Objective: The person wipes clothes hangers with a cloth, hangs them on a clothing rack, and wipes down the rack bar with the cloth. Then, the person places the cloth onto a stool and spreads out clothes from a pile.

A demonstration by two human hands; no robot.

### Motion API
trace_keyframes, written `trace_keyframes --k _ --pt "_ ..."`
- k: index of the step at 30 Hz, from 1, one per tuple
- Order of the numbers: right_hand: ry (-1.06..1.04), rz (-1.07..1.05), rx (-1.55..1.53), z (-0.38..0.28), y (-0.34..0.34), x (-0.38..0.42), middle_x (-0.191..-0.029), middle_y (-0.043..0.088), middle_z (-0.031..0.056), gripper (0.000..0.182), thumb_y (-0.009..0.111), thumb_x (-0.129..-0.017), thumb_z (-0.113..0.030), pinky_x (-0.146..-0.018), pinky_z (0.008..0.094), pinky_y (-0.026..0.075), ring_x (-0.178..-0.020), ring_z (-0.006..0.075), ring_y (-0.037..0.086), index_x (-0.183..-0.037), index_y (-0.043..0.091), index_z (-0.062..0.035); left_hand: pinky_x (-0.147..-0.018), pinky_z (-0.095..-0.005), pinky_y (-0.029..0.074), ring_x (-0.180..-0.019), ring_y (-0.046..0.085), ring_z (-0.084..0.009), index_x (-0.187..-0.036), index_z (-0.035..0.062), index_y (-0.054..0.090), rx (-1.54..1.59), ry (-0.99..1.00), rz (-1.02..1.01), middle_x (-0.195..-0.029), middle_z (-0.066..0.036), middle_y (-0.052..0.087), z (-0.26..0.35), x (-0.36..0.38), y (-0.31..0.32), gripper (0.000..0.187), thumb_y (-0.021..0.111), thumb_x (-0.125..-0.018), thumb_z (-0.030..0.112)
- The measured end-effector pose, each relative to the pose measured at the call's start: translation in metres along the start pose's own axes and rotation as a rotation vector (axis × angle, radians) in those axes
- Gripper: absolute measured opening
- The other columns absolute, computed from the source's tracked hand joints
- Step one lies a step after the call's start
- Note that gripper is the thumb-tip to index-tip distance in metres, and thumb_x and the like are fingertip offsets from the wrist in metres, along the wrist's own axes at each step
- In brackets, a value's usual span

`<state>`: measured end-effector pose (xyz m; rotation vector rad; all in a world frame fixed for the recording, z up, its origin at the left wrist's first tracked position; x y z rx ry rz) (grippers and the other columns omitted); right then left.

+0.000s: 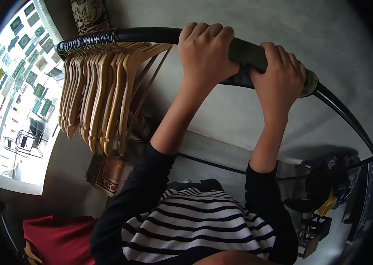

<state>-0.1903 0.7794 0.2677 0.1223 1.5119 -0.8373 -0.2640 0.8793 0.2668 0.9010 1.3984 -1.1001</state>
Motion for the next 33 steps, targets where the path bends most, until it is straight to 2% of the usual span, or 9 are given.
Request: trace_keyframes --k 2,3,5,6,11,17,24,30,33 --pt "0.047 -0.015 0.032 -0.005 0.003 -0.004 -0.074 0.058 -0.0018 0.025 0.068 -0.062 -0.012 -0.071 0.0331 0.041 -0.074 0.0187 0.056 -0.083 0.055 -0.012 -0.064 -0.03 0.043 -0.063 0.057 -0.0214 -0.065 0.0121 0.057 -0.027 0.021 -0.117 -0.064 -0.001 0.057 -0.004 0.001 0.003 0.02 0.062 -0.046 0.014" --pt "0.084 -0.038 0.055 -0.007 0.005 -0.005 -0.072 0.058 -0.0013 0.022 0.067 -0.062 -0.01 -0.071 0.0333 0.041 -0.072 0.0193 0.056 -0.08 0.054 -0.0111 -0.064 -0.03 0.043 -0.063 0.057 -0.0214 -0.065 0.0121 0.057 -0.02 0.023 -0.118 -0.064 -0.001 0.057 -0.008 0.001 0.005 0.02 0.062 -0.046 0.014" --pt "0.069 -0.071 0.06 -0.021 0.01 -0.01 -0.07 0.058 -0.0008 0.02 0.065 -0.062 -0.008 -0.07 0.0336 0.041 -0.072 0.0198 0.056 -0.077 0.052 -0.0104 -0.056 -0.0298 0.038 -0.053 0.049 -0.0217 -0.058 0.0121 0.051 0.085 0.113 -0.01 -0.056 -0.002 0.049 -0.01 0.001 0.001 0.018 0.059 -0.042 0.014" --pt "0.05 -0.104 0.058 -0.031 0.013 -0.012 -0.069 0.057 -0.0002 0.018 0.063 -0.061 -0.006 -0.07 0.0339 0.041 -0.071 0.0202 0.057 -0.075 0.051 -0.0097 -0.057 -0.03 0.039 -0.055 0.051 -0.0214 -0.059 0.0123 0.052 0.081 0.112 -0.012 -0.057 -0.001 0.05 -0.016 0.001 -0.003 0.018 0.059 -0.043 0.015" --pt "-0.041 0.02 -0.126 -0.087 0.033 -0.025 -0.062 0.055 0.001 0.022 0.062 -0.054 -0.001 -0.061 0.0316 0.04 -0.063 0.0198 0.057 -0.069 0.05 -0.0111 -0.067 -0.0316 0.044 -0.067 0.058 -0.0222 -0.074 0.0129 0.062 -0.069 0.124 -0.028 -0.069 0.0 0.06 -0.065 0.003 -0.027 0.024 0.064 -0.051 0.017" --pt "-0.081 0.224 -0.135 -0.095 0.03 -0.027 -0.053 0.048 -0.0018 0.02 0.06 -0.053 -0.001 -0.053 0.0279 0.035 -0.052 0.0154 0.051 -0.057 0.045 -0.0131 -0.07 -0.0323 0.044 -0.067 0.058 -0.023 -0.074 0.0128 0.062 -0.122 0.069 -0.082 -0.07 -0.001 0.061 -0.075 0.002 -0.03 0.022 0.061 -0.052 0.014" --pt "-0.079 0.203 -0.117 -0.036 0.018 -0.012 -0.054 0.05 -0.0033 0.024 0.071 -0.051 -0.015 -0.053 0.0267 0.037 -0.052 0.013 0.052 -0.061 0.049 -0.0147 -0.072 -0.0326 0.044 -0.07 0.059 -0.0227 -0.074 0.0114 0.061 -0.142 0.05 -0.184 -0.071 -0.002 0.061 -0.039 -0.003 -0.018 0.024 0.064 -0.051 0.013" --pt "-0.076 0.186 -0.036 0.054 -0.003 0.012 -0.057 0.053 -0.0053 0.023 0.069 -0.049 -0.012 -0.055 0.0264 0.038 -0.054 0.013 0.053 -0.066 0.055 -0.0161 -0.072 -0.0326 0.044 -0.067 0.057 -0.0225 -0.072 0.0107 0.059 -0.116 0.006 -0.208 -0.068 -0.002 0.059 0.052 -0.004 0.018 0.024 0.064 -0.049 0.011" --pt "-0.076 0.212 -0.024 0.106 -0.02 0.025 -0.06 0.055 -0.006 0.024 0.07 -0.049 -0.012 -0.056 0.0266 0.038 -0.056 0.0129 0.054 -0.068 0.057 -0.0166 -0.065 -0.0317 0.041 -0.059 0.052 -0.0228 -0.062 0.0097 0.054 -0.065 -0.003 -0.175 -0.061 -0.002 0.053 0.102 -0.006 0.037 0.017 0.061 -0.047 0.009"
Point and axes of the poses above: each hand's wrist, its own x-axis away from the middle knuckle, its own y-axis out of the palm, z = x × y, the point moved 8 cm from there along -x, towards the middle knuckle
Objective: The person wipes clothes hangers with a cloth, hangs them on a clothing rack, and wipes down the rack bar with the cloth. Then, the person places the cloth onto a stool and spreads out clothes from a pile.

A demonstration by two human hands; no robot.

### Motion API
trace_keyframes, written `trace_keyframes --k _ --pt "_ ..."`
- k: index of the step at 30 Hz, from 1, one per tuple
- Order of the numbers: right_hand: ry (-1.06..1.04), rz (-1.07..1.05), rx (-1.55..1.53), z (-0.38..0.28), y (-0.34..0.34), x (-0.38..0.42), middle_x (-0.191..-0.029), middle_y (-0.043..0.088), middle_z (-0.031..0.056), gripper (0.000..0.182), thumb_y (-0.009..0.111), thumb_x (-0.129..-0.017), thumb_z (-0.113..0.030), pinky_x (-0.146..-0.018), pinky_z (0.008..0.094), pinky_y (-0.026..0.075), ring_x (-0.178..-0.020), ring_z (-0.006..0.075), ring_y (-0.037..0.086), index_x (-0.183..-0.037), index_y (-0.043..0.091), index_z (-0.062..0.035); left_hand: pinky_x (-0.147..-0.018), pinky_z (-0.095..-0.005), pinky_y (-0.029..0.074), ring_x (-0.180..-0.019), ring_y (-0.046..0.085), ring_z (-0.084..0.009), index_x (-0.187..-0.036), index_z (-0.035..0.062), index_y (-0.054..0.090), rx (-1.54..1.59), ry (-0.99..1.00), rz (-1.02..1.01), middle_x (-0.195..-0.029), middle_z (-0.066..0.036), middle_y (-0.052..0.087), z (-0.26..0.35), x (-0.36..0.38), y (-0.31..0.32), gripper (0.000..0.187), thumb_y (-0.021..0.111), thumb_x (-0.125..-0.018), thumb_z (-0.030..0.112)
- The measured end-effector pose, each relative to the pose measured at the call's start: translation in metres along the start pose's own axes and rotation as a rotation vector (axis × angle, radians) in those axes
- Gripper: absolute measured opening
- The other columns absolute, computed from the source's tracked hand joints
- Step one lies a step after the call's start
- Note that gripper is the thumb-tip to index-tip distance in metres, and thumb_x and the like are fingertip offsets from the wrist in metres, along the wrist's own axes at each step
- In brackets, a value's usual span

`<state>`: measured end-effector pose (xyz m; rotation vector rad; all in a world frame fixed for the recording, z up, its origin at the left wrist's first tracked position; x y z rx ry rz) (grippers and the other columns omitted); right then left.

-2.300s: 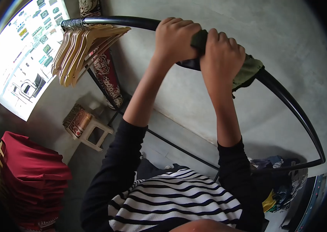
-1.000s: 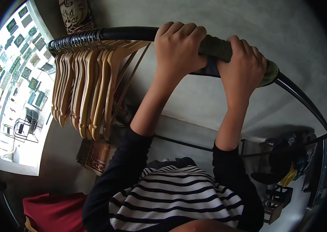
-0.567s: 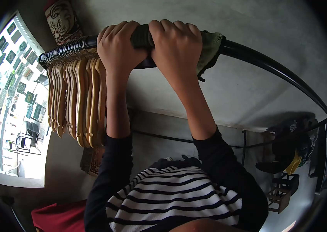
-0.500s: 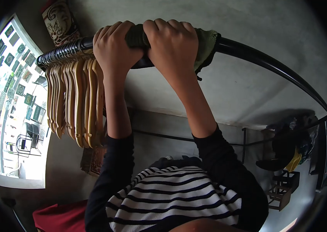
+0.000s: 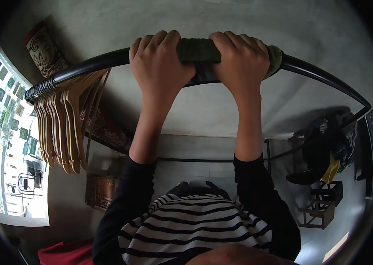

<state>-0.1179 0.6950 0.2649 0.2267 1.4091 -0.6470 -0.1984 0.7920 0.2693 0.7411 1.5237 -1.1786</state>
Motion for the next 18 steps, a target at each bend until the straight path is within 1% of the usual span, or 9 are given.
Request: trace_keyframes --k 1,4,5,6,11,14,15,16,18 --pt "0.004 -0.011 0.02 0.017 -0.006 0.005 -0.06 0.056 -0.006 0.023 0.07 -0.05 -0.013 -0.057 0.0268 0.039 -0.056 0.0129 0.054 -0.069 0.057 -0.0166 -0.061 -0.0311 0.039 -0.055 0.05 -0.0228 -0.058 0.0093 0.052 0.046 0.011 0.031 -0.057 -0.003 0.051 0.018 -0.002 0.005 0.015 0.059 -0.046 0.008" --pt "0.005 -0.001 0.021 0.069 -0.03 0.019 -0.062 0.057 -0.0062 0.023 0.07 -0.052 -0.014 -0.058 0.0281 0.04 -0.057 0.0138 0.055 -0.071 0.058 -0.0164 -0.059 -0.0308 0.038 -0.053 0.049 -0.0227 -0.057 0.0089 0.052 0.085 0.025 0.016 -0.055 -0.003 0.05 0.073 -0.006 0.023 0.014 0.058 -0.046 0.007" --pt "0.011 -0.005 0.026 0.087 -0.038 0.023 -0.063 0.058 -0.006 0.023 0.071 -0.052 -0.014 -0.059 0.0284 0.04 -0.058 0.0141 0.056 -0.072 0.059 -0.0163 -0.053 -0.0306 0.034 -0.049 0.045 -0.0223 -0.055 0.0088 0.05 0.127 0.06 0.091 -0.051 -0.003 0.047 0.094 -0.008 0.027 0.013 0.057 -0.044 0.006" --pt "0.017 -0.008 0.032 0.106 -0.046 0.028 -0.064 0.059 -0.0059 0.023 0.071 -0.053 -0.014 -0.059 0.0287 0.041 -0.059 0.0144 0.057 -0.073 0.06 -0.0162 -0.053 -0.0306 0.034 -0.049 0.045 -0.0223 -0.055 0.0088 0.05 0.141 0.062 0.089 -0.051 -0.003 0.047 0.113 -0.009 0.034 0.013 0.057 -0.044 0.006" --pt "0.055 -0.074 0.075 0.195 -0.08 0.05 -0.066 0.061 -0.0044 0.028 0.073 -0.05 -0.016 -0.062 0.0298 0.043 -0.062 0.0164 0.059 -0.076 0.061 -0.0158 -0.047 -0.0298 0.024 -0.041 0.034 -0.0208 -0.047 0.0109 0.041 0.221 0.092 0.071 -0.044 -0.003 0.04 0.212 -0.019 0.067 0.016 0.054 -0.039 0.005" --pt "0.048 -0.065 0.096 0.248 -0.105 0.062 -0.064 0.06 -0.0017 0.026 0.073 -0.053 -0.017 -0.063 0.0313 0.043 -0.06 0.019 0.058 -0.075 0.061 -0.015 -0.046 -0.0293 0.023 -0.041 0.034 -0.0185 -0.046 0.0122 0.04 0.219 0.114 0.034 -0.043 -0.001 0.039 0.278 -0.024 0.087 0.018 0.056 -0.039 0.006" --pt "0.07 -0.104 0.117 0.269 -0.109 0.068 -0.064 0.06 0.0 0.023 0.073 -0.055 -0.016 -0.064 0.0328 0.043 -0.061 0.0203 0.058 -0.075 0.061 -0.0146 -0.046 -0.0293 0.023 -0.041 0.035 -0.0175 -0.046 0.0125 0.04 0.21 0.129 0.023 -0.043 -0.001 0.039 0.3 -0.027 0.094 0.018 0.056 -0.039 0.007" --pt "0.074 -0.106 0.142 0.288 -0.115 0.073 -0.064 0.06 0.0 0.023 0.073 -0.055 -0.016 -0.064 0.0328 0.043 -0.061 0.0203 0.058 -0.075 0.061 -0.0146 -0.043 -0.0305 0.024 -0.04 0.039 -0.0205 -0.045 0.011 0.042 0.213 0.134 0.015 -0.044 -0.002 0.043 0.321 -0.029 0.099 0.015 0.055 -0.038 0.008" --pt "0.108 -0.081 0.168 0.326 -0.129 0.083 -0.067 0.06 -0.0014 0.031 0.075 -0.047 -0.019 -0.068 0.0352 0.043 -0.067 0.0199 0.059 -0.074 0.061 -0.0135 -0.043 -0.0304 0.025 -0.04 0.04 -0.0205 -0.046 0.011 0.043 0.25 0.156 0.03 -0.045 -0.002 0.044 0.362 -0.033 0.11 0.015 0.055 -0.039 0.008"
Point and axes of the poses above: each hand's wrist, its own x-axis away from the middle knuckle, its own y-axis out of the palm, z = x × y, the point moved 8 cm from there along -x, towards the middle knuckle
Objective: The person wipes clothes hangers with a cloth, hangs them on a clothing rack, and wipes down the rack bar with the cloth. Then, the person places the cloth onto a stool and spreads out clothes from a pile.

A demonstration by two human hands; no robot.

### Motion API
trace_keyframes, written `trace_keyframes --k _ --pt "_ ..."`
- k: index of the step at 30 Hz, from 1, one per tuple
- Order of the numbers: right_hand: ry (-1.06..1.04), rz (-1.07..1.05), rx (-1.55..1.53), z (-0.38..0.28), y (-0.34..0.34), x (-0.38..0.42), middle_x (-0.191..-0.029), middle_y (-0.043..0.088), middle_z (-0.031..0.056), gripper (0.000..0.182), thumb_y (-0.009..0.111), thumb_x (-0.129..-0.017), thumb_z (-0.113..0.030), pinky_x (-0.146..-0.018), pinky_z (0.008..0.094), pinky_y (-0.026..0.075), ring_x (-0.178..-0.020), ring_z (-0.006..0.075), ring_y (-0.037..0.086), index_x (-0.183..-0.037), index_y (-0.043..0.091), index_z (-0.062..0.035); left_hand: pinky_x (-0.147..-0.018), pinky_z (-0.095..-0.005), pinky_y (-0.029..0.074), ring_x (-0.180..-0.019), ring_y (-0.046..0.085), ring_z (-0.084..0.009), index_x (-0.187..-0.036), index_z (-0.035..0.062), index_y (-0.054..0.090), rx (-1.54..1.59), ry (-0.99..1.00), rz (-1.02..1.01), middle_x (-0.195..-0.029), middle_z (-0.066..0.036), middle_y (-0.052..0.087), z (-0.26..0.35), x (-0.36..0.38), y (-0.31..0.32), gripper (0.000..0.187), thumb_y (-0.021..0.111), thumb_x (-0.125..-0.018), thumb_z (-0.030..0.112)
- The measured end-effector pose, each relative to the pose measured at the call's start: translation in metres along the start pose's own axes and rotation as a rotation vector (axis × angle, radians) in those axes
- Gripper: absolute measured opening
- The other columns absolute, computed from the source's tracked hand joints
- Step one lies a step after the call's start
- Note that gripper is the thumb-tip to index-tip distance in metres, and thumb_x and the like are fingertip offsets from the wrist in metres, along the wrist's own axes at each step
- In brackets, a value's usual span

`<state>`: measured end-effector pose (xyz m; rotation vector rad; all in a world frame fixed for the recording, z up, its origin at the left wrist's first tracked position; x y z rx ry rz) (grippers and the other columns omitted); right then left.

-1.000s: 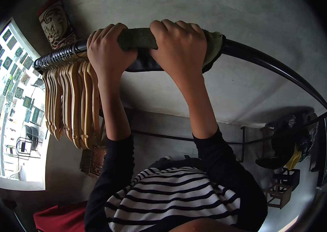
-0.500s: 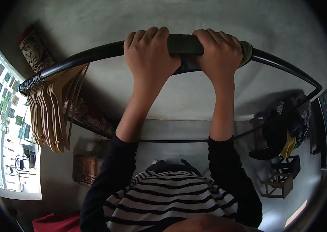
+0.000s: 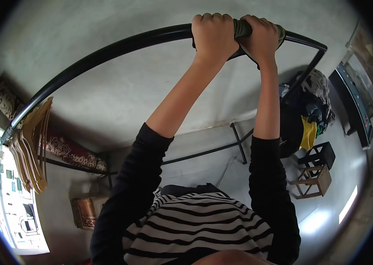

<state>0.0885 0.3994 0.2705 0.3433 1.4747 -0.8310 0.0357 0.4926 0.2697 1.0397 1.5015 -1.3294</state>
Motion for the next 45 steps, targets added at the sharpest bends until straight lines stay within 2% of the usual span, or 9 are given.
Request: trace_keyframes --k 3,7,14,16,19,27,33,37,45 --pt "0.042 -0.019 0.018 0.046 -0.013 0.009 -0.071 0.062 0.0034 0.027 0.074 -0.056 -0.018 -0.072 0.0374 0.042 -0.074 0.0259 0.059 -0.079 0.061 -0.0143 -0.045 -0.0305 0.029 -0.044 0.045 -0.0211 -0.049 0.0112 0.047 0.072 0.044 0.052 -0.048 -0.002 0.048 0.038 -0.01 0.02 0.013 0.057 -0.041 0.009" --pt "0.047 -0.027 0.038 0.064 -0.015 0.013 -0.078 0.063 0.004 0.031 0.073 -0.052 -0.021 -0.076 0.04 0.041 -0.081 0.0267 0.058 -0.079 0.06 -0.0131 -0.05 -0.0317 0.039 -0.054 0.056 -0.0225 -0.057 0.0122 0.055 0.106 0.044 0.022 -0.057 -0.003 0.057 0.055 -0.014 0.027 0.011 0.059 -0.047 0.011" --pt "0.134 0.034 0.007 -0.013 0.004 0.005 -0.076 0.061 0.0082 0.008 0.053 -0.07 -0.011 -0.085 0.0405 0.038 -0.084 0.0263 0.057 -0.073 0.06 -0.0097 -0.054 -0.036 0.041 -0.056 0.056 -0.025 -0.061 0.0107 0.053 0.057 0.078 0.079 -0.061 -0.004 0.057 0.006 0.003 -0.005 0.008 0.057 -0.053 0.009" --pt "0.128 0.131 -0.063 -0.025 0.003 0.007 -0.071 0.058 0.0055 0.017 0.06 -0.059 -0.007 -0.078 0.037 0.039 -0.081 0.026 0.054 -0.075 0.058 -0.0103 -0.058 -0.0348 0.042 -0.059 0.056 -0.0239 -0.066 0.0115 0.054 -0.043 0.053 0.052 -0.064 -0.002 0.058 -0.002 0.008 -0.022 0.011 0.056 -0.055 0.008" --pt "0.128 0.19 -0.101 -0.034 0.005 0.007 -0.064 0.051 0.003 0.017 0.062 -0.054 -0.006 -0.074 0.0344 0.038 -0.071 0.0226 0.049 -0.069 0.056 -0.0091 -0.064 -0.0315 0.042 -0.065 0.055 -0.0212 -0.075 0.0136 0.059 -0.124 0.048 0.122 -0.069 0.001 0.057 -0.013 0.014 -0.034 0.019 0.057 -0.056 0.008" --pt "-0.043 0.3 -0.075 -0.022 0.001 0.01 -0.056 0.046 -0.0042 0.012 0.062 -0.052 -0.014 -0.059 0.0272 0.036 -0.057 0.0149 0.047 -0.062 0.055 -0.0155 -0.062 -0.0312 0.041 -0.062 0.054 -0.0207 -0.077 0.0121 0.057 -0.187 -0.035 -0.029 -0.067 0.0 0.054 0.007 0.005 -0.022 0.025 0.056 -0.053 0.003" --pt "-0.044 0.27 -0.092 0.061 -0.018 0.02 -0.061 0.053 -0.0021 0.023 0.064 -0.045 -0.016 -0.061 0.0313 0.038 -0.059 0.0191 0.052 -0.068 0.06 -0.0142 -0.055 -0.0319 0.038 -0.057 0.05 -0.0202 -0.075 0.0123 0.054 -0.055 0.079 -0.066 -0.063 -0.001 0.048 0.073 -0.016 0.019 0.024 0.058 -0.052 0.003" --pt "-0.029 0.268 -0.025 0.129 -0.03 0.03 -0.066 0.059 0.0005 0.02 0.068 -0.052 -0.015 -0.068 0.033 0.042 -0.066 0.0207 0.057 -0.071 0.063 -0.0127 -0.055 -0.0281 0.036 -0.055 0.048 -0.0156 -0.068 0.0131 0.045 -0.048 0.17 -0.024 -0.06 0.0 0.042 0.129 -0.029 0.062 0.013 0.055 -0.063 0.006" --pt "-0.022 0.217 0.104 0.237 -0.048 0.043 -0.065 0.058 -0.0008 0.022 0.07 -0.049 -0.017 -0.069 0.0315 0.041 -0.065 0.0203 0.056 -0.069 0.062 -0.0152 -0.052 -0.0246 0.035 -0.053 0.048 -0.014 -0.069 0.0112 0.047 0.063 0.24 -0.041 -0.06 0.001 0.045 0.221 -0.052 0.118 0.016 0.058 -0.061 0.005"
Point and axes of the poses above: each hand's wrist, its own x-axis away from the middle knuckle, its own y-axis out of the palm, z = x × y, the point moved 8 cm from there along -x, towards the middle knuckle
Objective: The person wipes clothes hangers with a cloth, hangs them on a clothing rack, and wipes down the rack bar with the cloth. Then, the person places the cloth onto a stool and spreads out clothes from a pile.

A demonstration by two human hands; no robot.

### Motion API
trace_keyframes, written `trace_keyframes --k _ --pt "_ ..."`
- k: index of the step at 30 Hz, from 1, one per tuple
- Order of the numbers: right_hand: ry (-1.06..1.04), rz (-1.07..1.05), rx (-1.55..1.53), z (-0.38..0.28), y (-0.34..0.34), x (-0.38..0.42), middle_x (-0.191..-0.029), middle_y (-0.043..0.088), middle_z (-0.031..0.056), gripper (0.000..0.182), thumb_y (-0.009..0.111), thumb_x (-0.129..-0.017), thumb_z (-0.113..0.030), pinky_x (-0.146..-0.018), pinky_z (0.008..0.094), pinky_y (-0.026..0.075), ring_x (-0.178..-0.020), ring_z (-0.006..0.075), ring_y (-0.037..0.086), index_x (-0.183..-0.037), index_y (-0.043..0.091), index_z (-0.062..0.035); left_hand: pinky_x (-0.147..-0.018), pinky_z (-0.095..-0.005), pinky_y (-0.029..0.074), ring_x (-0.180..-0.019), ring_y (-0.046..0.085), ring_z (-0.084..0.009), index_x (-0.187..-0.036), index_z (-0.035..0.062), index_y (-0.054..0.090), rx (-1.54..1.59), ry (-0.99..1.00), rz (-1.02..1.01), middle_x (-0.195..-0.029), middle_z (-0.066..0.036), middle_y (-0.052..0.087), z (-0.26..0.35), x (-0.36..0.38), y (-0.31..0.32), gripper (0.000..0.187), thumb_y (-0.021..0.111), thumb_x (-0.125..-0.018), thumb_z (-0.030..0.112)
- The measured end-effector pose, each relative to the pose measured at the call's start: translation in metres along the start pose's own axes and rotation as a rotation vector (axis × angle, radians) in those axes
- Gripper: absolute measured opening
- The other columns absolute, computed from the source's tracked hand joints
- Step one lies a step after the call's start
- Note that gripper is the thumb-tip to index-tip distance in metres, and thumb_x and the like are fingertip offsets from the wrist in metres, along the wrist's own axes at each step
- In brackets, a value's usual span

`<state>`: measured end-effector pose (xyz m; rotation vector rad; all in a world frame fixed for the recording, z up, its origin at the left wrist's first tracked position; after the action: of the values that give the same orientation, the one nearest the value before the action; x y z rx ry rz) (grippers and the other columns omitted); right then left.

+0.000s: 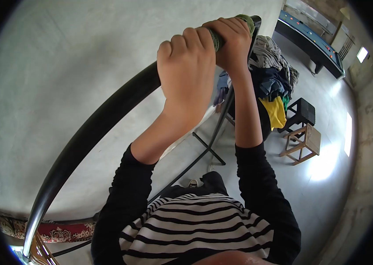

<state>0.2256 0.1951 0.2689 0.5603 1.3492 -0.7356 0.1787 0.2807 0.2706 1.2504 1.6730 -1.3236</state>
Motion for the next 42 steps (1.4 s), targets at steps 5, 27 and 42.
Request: trace_keyframes --k 5,27,42 --pt "0.017 -0.046 0.012 0.05 -0.005 0.004 -0.067 0.06 0.0011 0.025 0.07 -0.049 -0.015 -0.072 0.0331 0.042 -0.07 0.0227 0.058 -0.073 0.062 -0.014 -0.051 -0.0249 0.035 -0.052 0.048 -0.0132 -0.068 0.0115 0.046 0.008 0.03 -0.017 -0.059 0.001 0.045 0.04 -0.025 0.029 0.021 0.062 -0.057 0.004" --pt "1.007 0.444 -1.193 0.139 0.005 0.147 -0.066 0.057 0.0178 0.03 0.06 -0.079 -0.022 -0.058 0.0332 0.046 -0.063 0.0241 0.06 -0.09 0.047 0.0026 -0.103 -0.0448 0.023 -0.12 0.042 -0.0213 -0.098 0.0163 0.064 0.472 0.095 0.066 -0.118 -0.002 0.053 0.18 -0.028 0.104 0.029 0.058 -0.07 0.013" --pt "1.037 -0.486 -0.817 0.115 0.052 0.344 -0.066 0.057 0.0225 0.027 0.069 -0.065 -0.016 -0.057 0.0358 0.047 -0.066 0.0415 0.058 -0.079 0.057 0.0039 -0.101 -0.0433 0.027 -0.127 0.03 -0.0311 -0.133 -0.0022 0.025 0.715 -0.814 -0.393 -0.138 -0.02 0.028 0.145 0.132 0.199 0.097 0.081 -0.061 0.029"
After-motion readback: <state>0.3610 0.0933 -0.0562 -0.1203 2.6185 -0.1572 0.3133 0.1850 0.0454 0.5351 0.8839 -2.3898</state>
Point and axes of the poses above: each hand's wrist, its own x-axis away from the middle knuckle, its own y-axis out of the palm, z = x × y, the point moved 8 cm from there along -x, towards the middle knuckle
